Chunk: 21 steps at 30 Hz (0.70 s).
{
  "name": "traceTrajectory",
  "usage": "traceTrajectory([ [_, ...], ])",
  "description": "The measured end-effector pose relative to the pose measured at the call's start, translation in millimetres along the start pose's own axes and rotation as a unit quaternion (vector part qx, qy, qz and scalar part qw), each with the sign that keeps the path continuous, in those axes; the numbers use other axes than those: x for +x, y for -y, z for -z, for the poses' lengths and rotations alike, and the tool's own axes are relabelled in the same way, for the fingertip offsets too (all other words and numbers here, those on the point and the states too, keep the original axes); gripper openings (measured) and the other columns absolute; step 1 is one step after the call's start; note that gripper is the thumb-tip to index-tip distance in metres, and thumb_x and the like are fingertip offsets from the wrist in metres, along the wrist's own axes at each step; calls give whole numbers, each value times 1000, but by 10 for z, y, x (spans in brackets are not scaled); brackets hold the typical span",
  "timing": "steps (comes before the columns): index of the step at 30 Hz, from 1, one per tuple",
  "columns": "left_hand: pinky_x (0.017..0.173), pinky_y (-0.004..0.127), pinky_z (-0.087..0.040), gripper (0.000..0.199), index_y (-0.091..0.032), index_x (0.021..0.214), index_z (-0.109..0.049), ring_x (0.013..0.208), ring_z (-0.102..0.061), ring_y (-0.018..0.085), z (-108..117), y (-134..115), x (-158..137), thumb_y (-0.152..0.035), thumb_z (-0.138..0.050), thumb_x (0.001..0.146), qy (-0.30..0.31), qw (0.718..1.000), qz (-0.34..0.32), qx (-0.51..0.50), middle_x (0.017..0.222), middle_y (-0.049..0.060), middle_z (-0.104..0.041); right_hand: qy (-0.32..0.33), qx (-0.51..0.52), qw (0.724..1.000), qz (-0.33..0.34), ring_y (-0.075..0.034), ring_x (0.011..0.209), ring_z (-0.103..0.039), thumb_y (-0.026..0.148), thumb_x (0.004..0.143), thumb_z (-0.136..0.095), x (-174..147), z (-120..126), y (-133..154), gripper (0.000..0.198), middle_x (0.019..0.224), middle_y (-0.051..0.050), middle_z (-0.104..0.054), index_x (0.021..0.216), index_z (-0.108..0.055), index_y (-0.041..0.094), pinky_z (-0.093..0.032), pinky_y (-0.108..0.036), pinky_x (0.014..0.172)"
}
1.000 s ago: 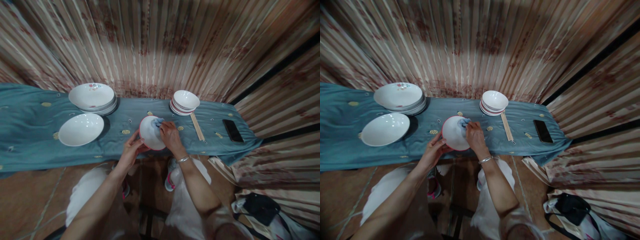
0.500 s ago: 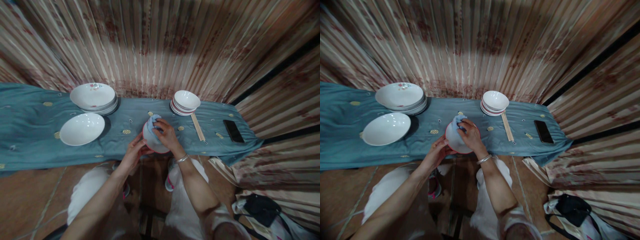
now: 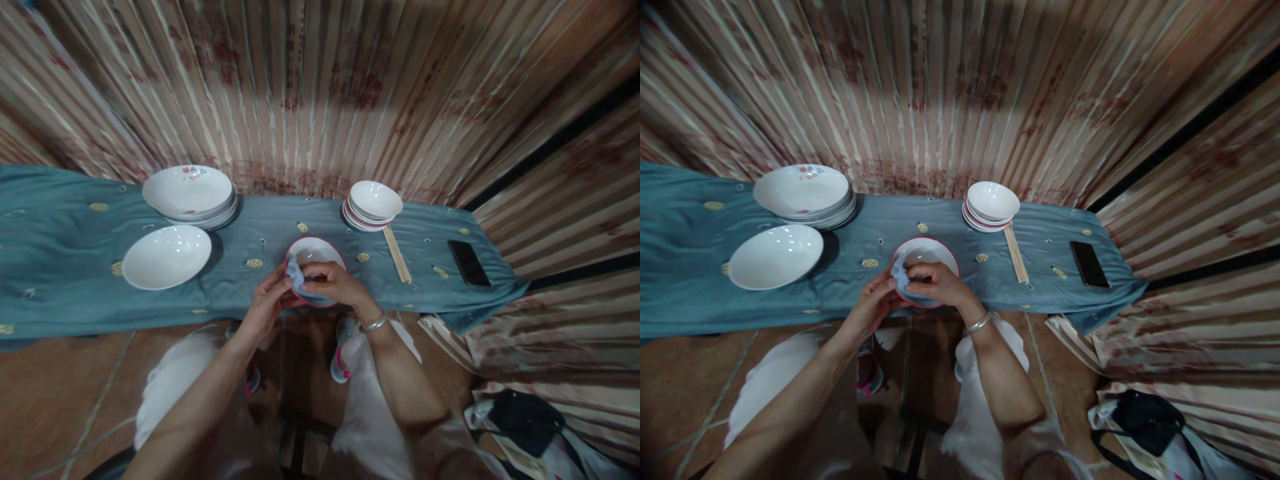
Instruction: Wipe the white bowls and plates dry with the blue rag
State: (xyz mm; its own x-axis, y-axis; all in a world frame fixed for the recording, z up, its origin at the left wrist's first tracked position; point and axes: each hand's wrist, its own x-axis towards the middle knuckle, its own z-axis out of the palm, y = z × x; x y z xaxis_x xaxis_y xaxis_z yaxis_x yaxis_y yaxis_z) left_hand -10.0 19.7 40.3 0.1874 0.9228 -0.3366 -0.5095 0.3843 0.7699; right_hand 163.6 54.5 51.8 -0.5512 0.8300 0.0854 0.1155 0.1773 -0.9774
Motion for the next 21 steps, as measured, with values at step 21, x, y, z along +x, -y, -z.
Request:
traceTrajectory([
  [21,64,35,-59,93,-15,134,-54,62,-66,19,3,-7,53,-34,-87,50,-45,996,-57,49,73,1,-72,-61,-484,871,-57,-21,96,-60,7,84,-54,-164,41,-12,17,98,-9,-69,90,-69,14,-43,-31,90],
])
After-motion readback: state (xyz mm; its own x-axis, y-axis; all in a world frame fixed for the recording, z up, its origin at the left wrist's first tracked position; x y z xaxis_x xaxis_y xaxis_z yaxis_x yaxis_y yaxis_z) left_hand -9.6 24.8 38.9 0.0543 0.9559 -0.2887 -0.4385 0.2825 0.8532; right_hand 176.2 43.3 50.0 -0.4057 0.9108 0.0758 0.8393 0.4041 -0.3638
